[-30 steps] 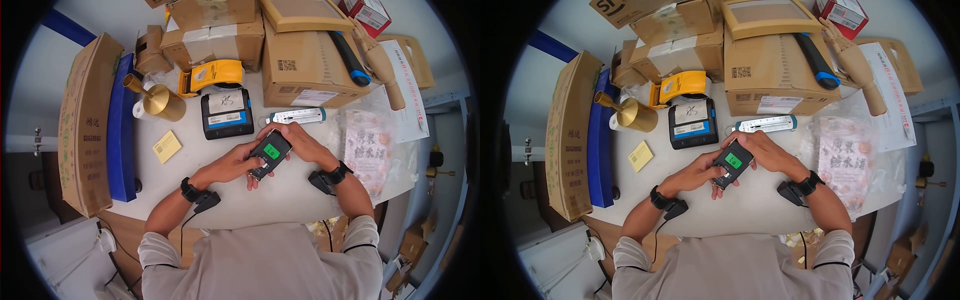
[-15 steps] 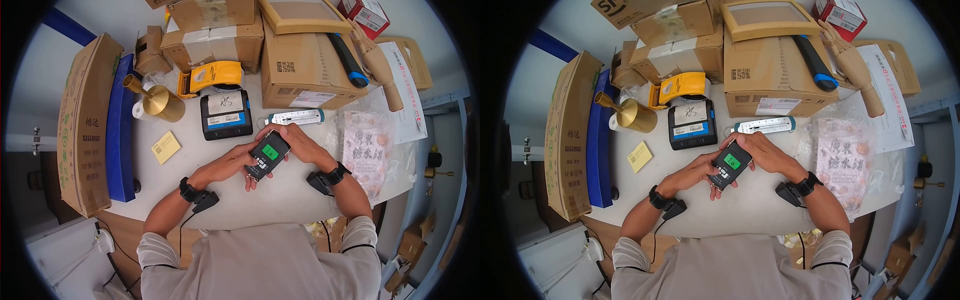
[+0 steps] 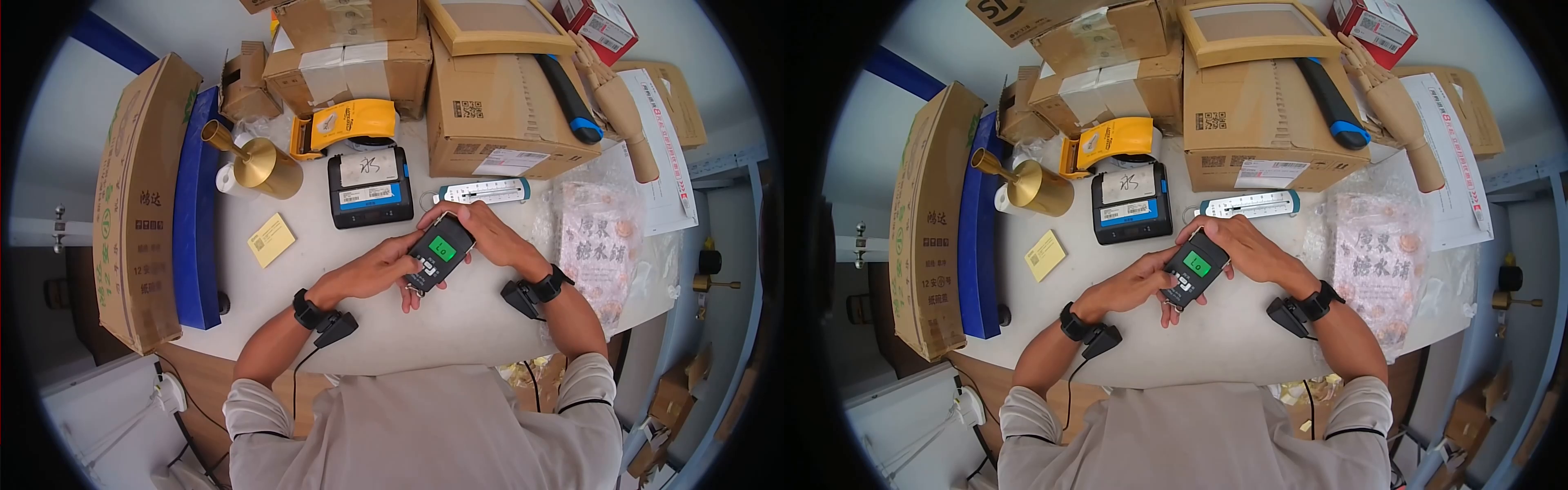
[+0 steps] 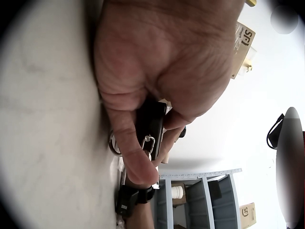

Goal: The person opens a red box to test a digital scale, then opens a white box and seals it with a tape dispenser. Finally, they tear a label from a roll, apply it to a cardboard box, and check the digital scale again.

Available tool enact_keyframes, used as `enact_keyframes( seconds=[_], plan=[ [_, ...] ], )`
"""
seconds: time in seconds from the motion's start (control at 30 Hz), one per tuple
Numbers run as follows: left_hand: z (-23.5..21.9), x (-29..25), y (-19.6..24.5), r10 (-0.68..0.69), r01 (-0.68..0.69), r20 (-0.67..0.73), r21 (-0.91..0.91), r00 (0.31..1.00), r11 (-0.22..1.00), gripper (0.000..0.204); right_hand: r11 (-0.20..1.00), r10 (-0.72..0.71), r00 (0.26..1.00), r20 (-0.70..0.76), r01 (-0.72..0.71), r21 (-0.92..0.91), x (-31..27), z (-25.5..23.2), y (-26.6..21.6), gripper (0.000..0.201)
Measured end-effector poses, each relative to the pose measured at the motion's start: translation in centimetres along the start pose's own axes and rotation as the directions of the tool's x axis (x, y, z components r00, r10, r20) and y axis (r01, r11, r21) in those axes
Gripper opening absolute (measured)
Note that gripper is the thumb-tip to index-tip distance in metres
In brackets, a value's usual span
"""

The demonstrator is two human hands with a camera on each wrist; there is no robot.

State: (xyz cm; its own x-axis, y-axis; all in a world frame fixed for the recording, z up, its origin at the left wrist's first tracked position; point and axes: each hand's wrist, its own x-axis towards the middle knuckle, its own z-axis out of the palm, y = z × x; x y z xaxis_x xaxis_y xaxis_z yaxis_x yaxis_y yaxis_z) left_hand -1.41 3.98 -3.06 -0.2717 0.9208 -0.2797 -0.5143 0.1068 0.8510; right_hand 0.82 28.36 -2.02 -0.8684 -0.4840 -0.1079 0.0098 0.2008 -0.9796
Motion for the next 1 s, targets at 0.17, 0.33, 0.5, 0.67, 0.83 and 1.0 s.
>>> enact_keyframes(
  seconds=[0.17, 0.33, 0.5, 0.67, 0.83, 1.0],
  plan=[
    [0.03, 0.02, 0.04, -0.001, 0.001, 0.0, 0.003, 1.0, 1.0, 0.062, 1.0, -0.004, 1.0, 0.003, 0.004, -0.003, 0.02, -0.01, 0.0, 0.072],
    [0.14, 0.0, 0.24, -0.001, 0.001, -0.005, -0.001, 1.0, 1.0, 0.061, 1.0, 0.006, 1.0, 0.007, -0.006, 0.0, -0.03, -0.02, -0.2, 0.074],
    [0.13, -0.04, 0.2, -0.009, 0.009, -0.007, -0.014, 1.0, 1.0, 0.06, 1.0, 0.005, 1.0, 0.009, -0.005, 0.005, -0.02, -0.03, -0.28, 0.075],
    [0.06, 0.0, 0.11, -0.017, 0.016, -0.012, -0.029, 1.0, 0.999, 0.06, 1.0, 0.008, 1.0, 0.011, -0.008, 0.005, -0.02, -0.03, -0.19, 0.075],
    [0.28, 0.06, 0.54, -0.024, 0.023, -0.016, -0.047, 1.0, 0.999, 0.056, 1.0, 0.013, 1.0, 0.009, -0.013, 0.0, -0.01, -0.06, -0.15, 0.075],
    [0.48, 0.1, 0.63, -0.051, 0.05, -0.036, -0.014, 0.998, 0.999, 0.053, 1.0, 0.011, 1.0, 0.011, -0.011, -0.001, -0.03, -0.05, -0.25, 0.074]
  ],
)
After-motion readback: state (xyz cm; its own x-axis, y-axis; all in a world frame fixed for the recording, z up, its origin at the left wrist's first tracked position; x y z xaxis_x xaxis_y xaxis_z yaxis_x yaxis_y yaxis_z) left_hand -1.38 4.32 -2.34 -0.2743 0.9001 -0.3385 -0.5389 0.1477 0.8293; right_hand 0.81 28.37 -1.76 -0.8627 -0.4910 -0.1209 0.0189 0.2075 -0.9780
